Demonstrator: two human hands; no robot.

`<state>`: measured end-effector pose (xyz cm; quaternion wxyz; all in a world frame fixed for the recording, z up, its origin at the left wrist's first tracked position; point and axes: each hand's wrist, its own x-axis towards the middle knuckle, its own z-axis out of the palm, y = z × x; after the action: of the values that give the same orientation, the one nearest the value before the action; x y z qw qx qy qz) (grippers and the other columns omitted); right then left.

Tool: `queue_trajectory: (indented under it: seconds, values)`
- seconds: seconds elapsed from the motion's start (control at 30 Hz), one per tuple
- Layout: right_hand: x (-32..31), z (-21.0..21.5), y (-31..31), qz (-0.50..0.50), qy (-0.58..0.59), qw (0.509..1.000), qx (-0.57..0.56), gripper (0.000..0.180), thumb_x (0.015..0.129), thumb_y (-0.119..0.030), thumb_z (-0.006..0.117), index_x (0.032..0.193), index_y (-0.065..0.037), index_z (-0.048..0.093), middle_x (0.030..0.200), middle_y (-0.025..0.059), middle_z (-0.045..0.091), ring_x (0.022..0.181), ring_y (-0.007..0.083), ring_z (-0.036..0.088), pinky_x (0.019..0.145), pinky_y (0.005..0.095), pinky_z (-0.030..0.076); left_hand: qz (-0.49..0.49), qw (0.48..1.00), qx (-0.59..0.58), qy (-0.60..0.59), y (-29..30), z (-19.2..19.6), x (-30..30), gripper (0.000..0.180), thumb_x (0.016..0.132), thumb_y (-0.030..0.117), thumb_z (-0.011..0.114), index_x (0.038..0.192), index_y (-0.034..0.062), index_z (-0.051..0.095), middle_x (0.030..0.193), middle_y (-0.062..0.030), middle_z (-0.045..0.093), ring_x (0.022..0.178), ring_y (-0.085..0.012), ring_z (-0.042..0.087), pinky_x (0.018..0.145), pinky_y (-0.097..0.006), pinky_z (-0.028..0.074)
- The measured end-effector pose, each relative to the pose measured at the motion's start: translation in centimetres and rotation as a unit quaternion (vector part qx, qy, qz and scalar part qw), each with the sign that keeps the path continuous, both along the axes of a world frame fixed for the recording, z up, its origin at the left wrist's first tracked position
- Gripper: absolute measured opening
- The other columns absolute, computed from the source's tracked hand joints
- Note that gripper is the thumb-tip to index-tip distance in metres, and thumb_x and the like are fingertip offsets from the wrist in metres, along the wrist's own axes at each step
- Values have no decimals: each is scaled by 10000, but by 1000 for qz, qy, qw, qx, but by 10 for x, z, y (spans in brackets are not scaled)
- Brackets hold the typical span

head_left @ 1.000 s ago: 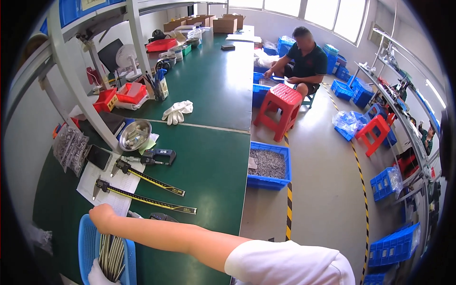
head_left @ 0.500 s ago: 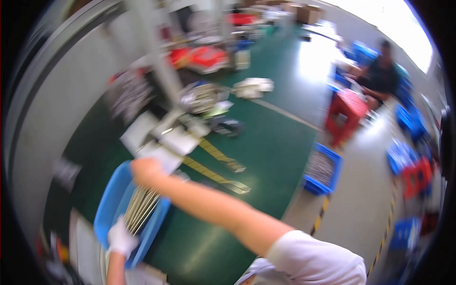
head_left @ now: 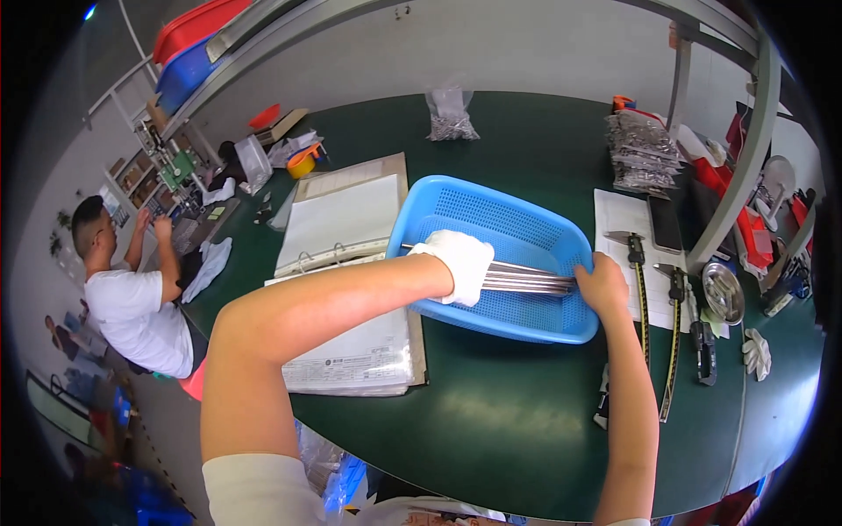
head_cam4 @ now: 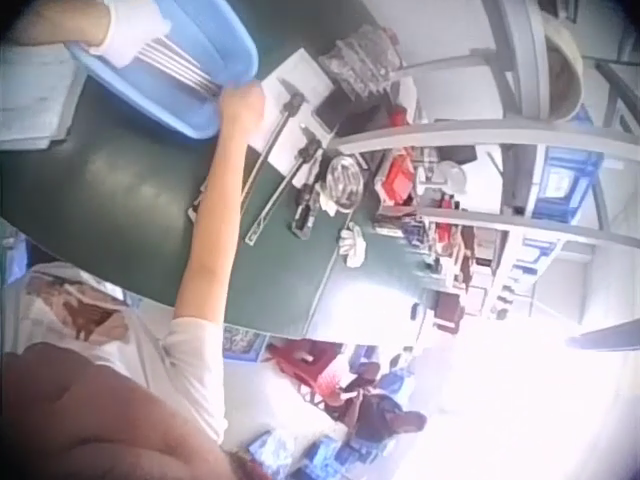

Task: Measuring the diameter of metal rods using a digital micrometer and verifying against documentation.

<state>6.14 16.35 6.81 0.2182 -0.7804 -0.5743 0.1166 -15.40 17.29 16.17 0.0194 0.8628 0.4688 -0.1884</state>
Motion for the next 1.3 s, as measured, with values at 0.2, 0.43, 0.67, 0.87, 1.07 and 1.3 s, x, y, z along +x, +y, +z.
queue_trajectory:
  seconds: [0.2, 0.43, 0.67, 0.87, 1.07, 1.3]
  values:
    - [-5, -2, -2, -4, 6, 1000, 9, 288, 775, -266, 513, 893, -7, 555, 906, 193, 606, 871, 356, 579, 755, 439, 454, 18, 999, 14, 28, -9, 2, 2, 355, 648, 109, 586, 989, 9, 568, 842, -162, 630, 761, -266, 635, 653, -345, 503]
    - [-13, 8, -2, 9, 5, 1000, 30, 221, 771, -201, 503, 864, -9, 562, 847, 187, 618, 818, 357, 597, 726, 432, 469, 20, 998, 8, 54, -3, 20, 8, 285, 680, 85, 520, 956, 15, 513, 735, -150, 605, 672, -269, 623, 603, -367, 494]
    - [-6, 12, 1, 35, -7, 999, 28, 194, 772, -180, 523, 868, -13, 549, 826, 168, 625, 791, 334, 611, 695, 412, 483, 70, 997, 27, 37, 15, -4, 4, 292, 678, 114, 523, 955, 22, 526, 774, -147, 616, 718, -283, 620, 644, -350, 492]
    - [1, 8, 2, 26, 12, 999, 36, 205, 784, -192, 527, 875, -8, 537, 823, 170, 624, 795, 337, 609, 704, 413, 480, 131, 989, 10, -69, 20, -47, 1, 254, 685, 123, 531, 918, 24, 511, 825, -184, 607, 794, -334, 601, 703, -386, 479]
    - [1, 8, 5, 10, -13, 999, 29, 219, 790, -223, 530, 843, -11, 546, 828, 172, 620, 799, 339, 604, 703, 419, 475, 141, 980, -50, -129, 12, -65, -6, 315, 661, 115, 566, 953, 16, 498, 854, -211, 598, 834, -351, 590, 753, -388, 462]
    - [17, 13, 2, 19, 13, 1000, 21, 349, 795, -334, 529, 907, -5, 560, 867, 184, 612, 874, 340, 580, 750, 418, 456, -88, 985, 64, -132, 5, -49, -14, 373, 652, 285, 641, 952, 75, 568, 911, -126, 514, 856, -290, 544, 721, -378, 477]
